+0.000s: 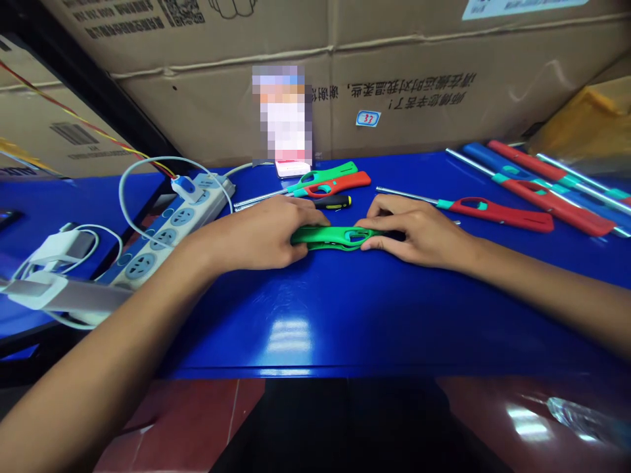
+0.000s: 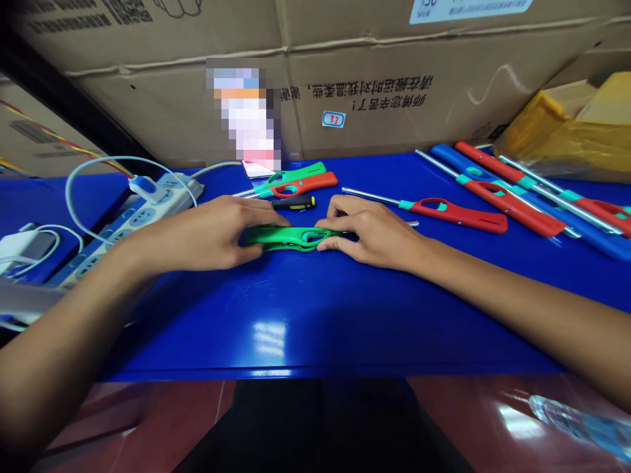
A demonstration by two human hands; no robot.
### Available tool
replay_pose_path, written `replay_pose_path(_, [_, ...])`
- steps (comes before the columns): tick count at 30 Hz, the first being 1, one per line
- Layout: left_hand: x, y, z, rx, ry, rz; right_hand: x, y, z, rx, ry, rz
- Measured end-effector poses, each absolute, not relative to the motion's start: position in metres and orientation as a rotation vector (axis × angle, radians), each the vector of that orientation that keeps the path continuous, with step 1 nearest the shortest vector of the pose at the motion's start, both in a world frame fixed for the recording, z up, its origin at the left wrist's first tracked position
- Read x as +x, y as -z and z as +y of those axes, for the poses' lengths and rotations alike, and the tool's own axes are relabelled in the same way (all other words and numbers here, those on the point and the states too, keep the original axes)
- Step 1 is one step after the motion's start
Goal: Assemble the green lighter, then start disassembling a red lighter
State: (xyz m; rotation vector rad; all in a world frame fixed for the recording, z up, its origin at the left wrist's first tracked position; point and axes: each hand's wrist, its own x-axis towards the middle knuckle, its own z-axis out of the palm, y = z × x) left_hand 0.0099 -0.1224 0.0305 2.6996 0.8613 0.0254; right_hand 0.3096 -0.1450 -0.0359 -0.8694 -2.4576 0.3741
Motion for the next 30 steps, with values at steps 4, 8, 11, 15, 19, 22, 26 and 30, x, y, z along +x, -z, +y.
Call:
replay_pose_path(4, [0.010,-0.031,-0.123,2.714,-0.107,0.925,0.309,0.036,-0.145,-0.872,-0.356,-2.459])
replay_pose_path(8, [0.010,-0.034,-0.123,2.725,-0.133,0.894,0.309,0.035,-0.146,-0.871,-0.352,-2.466])
replay_pose_path(11, [0.006,-0.038,-0.122,2.685,-0.079,0.877,0.309,0.035,-0.146,-0.878,-0.357,-2.462])
replay_pose_path(15, [-0.001,-0.040,-0.122,2.613,-0.038,0.782,0.310,0.036,-0.146,-0.873,-0.356,-2.446])
replay_pose_path(19, [-0.001,-0.031,-0.134,2.720,-0.047,0.843,0.310,0.036,-0.145,-0.869,-0.345,-2.455])
replay_pose_path(22, [0.001,-0.020,-0.145,2.836,-0.070,0.926,0.309,0.035,-0.146,-0.879,-0.340,-2.463])
replay_pose_path(26, [-0.001,-0.007,-0.153,2.924,-0.169,0.933,0.309,0.033,-0.149,-0.883,-0.338,-2.460])
replay_pose_path(30, [-0.002,0.002,-0.153,2.878,-0.294,0.922,0.307,0.031,-0.151,-0.886,-0.373,-2.442])
